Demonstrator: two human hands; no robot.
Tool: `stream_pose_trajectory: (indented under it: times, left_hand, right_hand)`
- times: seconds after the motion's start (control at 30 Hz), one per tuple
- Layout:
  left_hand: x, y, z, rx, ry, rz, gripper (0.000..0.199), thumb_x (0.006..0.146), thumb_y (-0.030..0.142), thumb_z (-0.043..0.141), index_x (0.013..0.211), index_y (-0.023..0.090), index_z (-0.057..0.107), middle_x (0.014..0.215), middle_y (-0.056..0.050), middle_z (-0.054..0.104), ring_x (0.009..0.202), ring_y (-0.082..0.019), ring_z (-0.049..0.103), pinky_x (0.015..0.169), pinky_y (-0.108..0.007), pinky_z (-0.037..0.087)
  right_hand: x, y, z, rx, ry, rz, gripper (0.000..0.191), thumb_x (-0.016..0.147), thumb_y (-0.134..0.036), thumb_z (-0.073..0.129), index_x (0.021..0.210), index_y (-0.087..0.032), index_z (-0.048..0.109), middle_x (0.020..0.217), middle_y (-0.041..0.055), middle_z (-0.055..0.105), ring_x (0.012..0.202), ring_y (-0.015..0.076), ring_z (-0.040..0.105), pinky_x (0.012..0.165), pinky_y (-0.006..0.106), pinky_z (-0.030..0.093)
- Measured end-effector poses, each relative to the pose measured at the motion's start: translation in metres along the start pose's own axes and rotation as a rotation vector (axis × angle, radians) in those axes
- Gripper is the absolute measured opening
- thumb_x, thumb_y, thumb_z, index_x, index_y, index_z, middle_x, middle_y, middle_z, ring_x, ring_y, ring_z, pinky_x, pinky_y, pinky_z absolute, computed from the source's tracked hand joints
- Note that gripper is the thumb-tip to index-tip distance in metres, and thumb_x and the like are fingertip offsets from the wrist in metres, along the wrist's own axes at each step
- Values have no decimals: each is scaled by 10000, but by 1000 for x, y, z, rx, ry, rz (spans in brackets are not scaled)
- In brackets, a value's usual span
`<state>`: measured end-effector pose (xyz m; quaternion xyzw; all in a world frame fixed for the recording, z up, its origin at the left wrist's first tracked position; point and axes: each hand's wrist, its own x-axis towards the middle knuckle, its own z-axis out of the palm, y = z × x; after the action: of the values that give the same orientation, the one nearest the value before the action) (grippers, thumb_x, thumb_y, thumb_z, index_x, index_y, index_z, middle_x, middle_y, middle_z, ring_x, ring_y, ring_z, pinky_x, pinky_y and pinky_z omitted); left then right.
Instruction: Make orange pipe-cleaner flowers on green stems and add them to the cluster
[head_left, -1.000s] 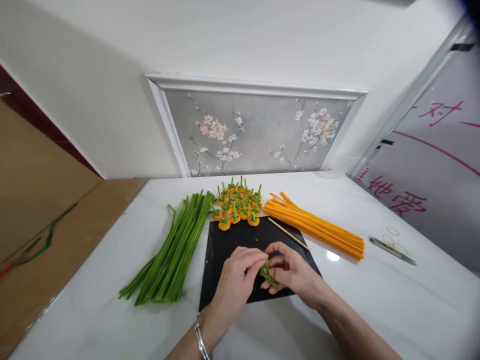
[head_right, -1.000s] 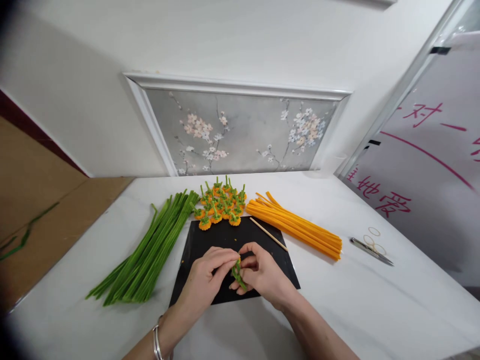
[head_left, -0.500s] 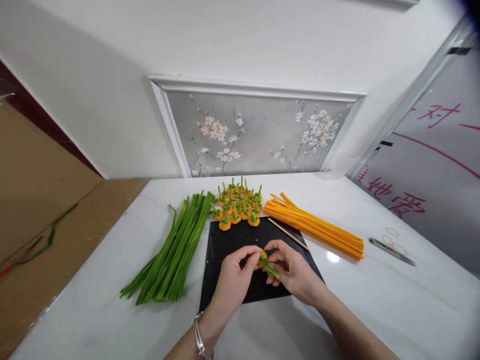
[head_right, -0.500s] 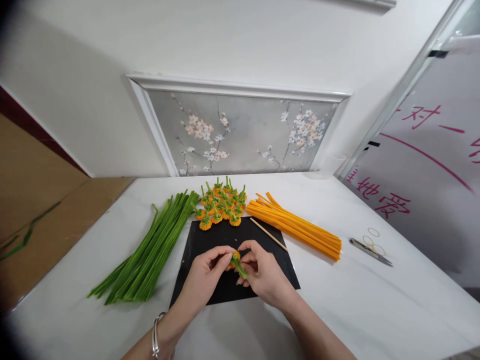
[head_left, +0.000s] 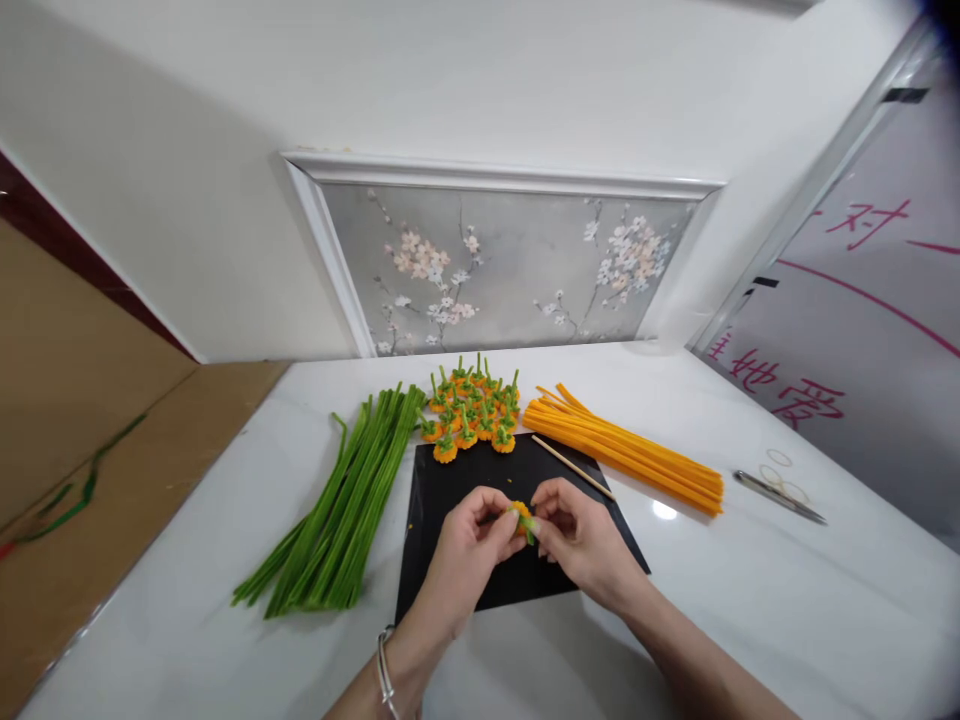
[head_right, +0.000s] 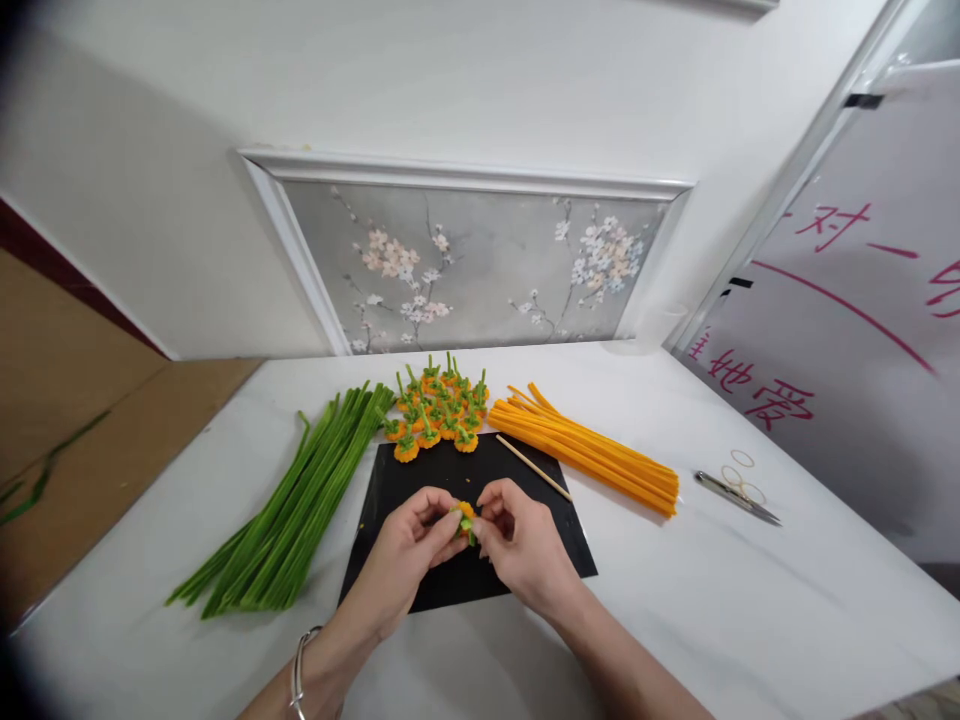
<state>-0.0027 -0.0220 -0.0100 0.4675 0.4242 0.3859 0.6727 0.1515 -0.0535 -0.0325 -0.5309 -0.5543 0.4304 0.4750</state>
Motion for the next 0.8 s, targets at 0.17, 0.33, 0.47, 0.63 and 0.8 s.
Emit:
stream_pose_trajectory:
  times: [0.17, 0.33, 0.47, 0.63, 0.8]
  left_hand:
    - [2, -6, -2, 88, 13, 96, 216, 792, 343, 665, 761, 167, 544, 751, 36, 517, 679, -89, 519, 682, -231, 534]
    - [4, -14, -4, 334, 34, 304, 128, 854, 277, 577, 781, 173, 566, 787, 3, 582, 660, -101, 513, 608, -201, 456]
    - [4, -15, -2, 314, 21, 280, 137, 847, 283, 581, 771, 170, 573, 851, -20, 604, 725, -126, 556, 672, -231, 493]
    - [2, -8, 0, 117, -9, 86, 204, 792, 336, 659, 746, 159, 569, 763, 14, 555, 703, -116, 563, 715, -270, 549]
    - [0, -2, 2, -4, 7, 15, 215, 752, 322, 701, 735, 151, 573, 741, 24, 563, 696, -111, 584, 735, -294, 569]
  right_hand:
    - [-2, -4, 2, 85, -27, 65, 95, 831, -264, 585, 883, -196, 544, 700, -20, 591, 592, 122, 607, 523, 226, 504]
    - [-2, -9, 1, 31, -29, 50, 123, 793, -177, 582, 914, -189, 563, 751, -3, 642, 619, 122, 624, 543, 220, 484]
    - [-3, -13, -2, -49, -39, -33, 187, 761, -94, 551, 919, -193, 559, 772, -9, 636, 635, 111, 607, 575, 216, 464]
    - [-5, -16, -1, -7, -31, -51, 108, 788, -122, 566, 869, -194, 569, 761, -10, 622, 655, 112, 593, 594, 217, 459]
    - [-3, -11, 5, 196, -9, 1, 80, 796, -204, 628, 855, -190, 576, 730, -15, 605, 655, 120, 604, 624, 235, 488]
